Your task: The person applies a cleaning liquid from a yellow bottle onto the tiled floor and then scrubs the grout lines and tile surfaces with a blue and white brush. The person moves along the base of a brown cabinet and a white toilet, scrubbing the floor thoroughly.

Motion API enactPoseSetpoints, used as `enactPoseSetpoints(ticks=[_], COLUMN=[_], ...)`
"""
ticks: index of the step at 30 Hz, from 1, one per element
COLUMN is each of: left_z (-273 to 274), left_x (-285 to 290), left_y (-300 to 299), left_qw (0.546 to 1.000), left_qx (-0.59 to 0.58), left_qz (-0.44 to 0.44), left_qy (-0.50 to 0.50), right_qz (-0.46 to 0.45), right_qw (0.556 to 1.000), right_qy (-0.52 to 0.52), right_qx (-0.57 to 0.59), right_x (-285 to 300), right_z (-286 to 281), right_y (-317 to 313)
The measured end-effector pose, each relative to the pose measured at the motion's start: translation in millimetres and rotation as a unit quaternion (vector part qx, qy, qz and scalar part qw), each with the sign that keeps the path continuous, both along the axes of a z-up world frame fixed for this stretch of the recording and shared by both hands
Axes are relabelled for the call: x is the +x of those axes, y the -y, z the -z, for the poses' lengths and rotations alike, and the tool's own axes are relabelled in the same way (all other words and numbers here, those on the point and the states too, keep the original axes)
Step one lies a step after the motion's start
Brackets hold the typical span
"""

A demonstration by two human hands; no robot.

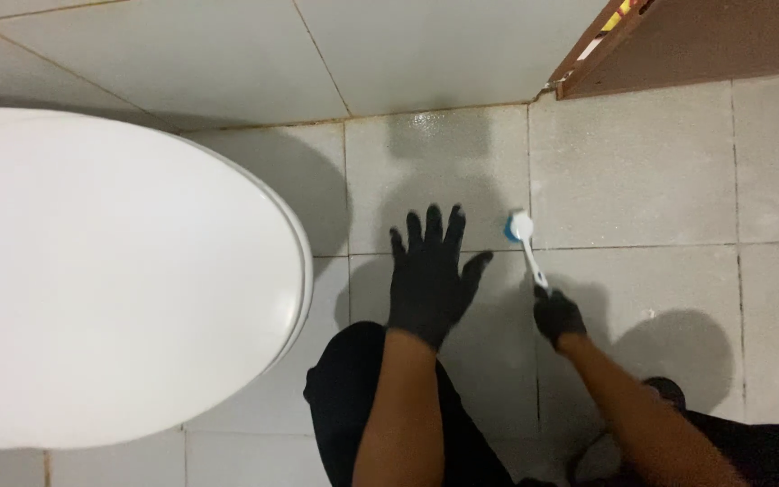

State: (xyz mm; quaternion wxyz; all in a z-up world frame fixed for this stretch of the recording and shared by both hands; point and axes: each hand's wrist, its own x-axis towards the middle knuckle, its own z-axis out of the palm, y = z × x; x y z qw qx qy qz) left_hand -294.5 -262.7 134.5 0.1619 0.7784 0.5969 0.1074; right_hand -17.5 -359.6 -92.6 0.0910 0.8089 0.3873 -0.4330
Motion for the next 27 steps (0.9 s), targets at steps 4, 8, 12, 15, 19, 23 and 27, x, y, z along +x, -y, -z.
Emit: enactPoseSetpoints(ticks=[4,8,12,15,19,23,27], left_z=[8,16,39,52,69,77,75], left_x=[21,26,8,-1,0,8,9], left_y=[-48,-88,-87,-97,-115,-115,-114], left_qw=[0.997,0.995,0.992,0.99,0.977,0.974,0.974], left_qx=[0.072,0.078,-0.019,0.011,-0.075,-0.092,-0.088], left_qz=[0.014,0.032,0.026,0.047,0.071,0.083,0.082], left_qy=[-0.003,-0.06,-0.125,-0.136,-0.184,-0.188,-0.193], right_qz=[-0.13,0.015,-0.066,-0.048,-0.057,-0.073,-0.021], right_qw=[0.991,0.996,0.991,0.993,0.998,0.997,0.999], right_qy=[0.013,-0.033,0.043,-0.003,-0.008,0.03,-0.015], right_qx=[0.036,0.076,0.106,0.104,0.04,-0.002,0.038], right_x=[-8,-23,8,-22,-16,1,-5], right_z=[-29,-70,37,-15,10,32,3], right_y=[-105,-213,-192,-106,6,-39,-175])
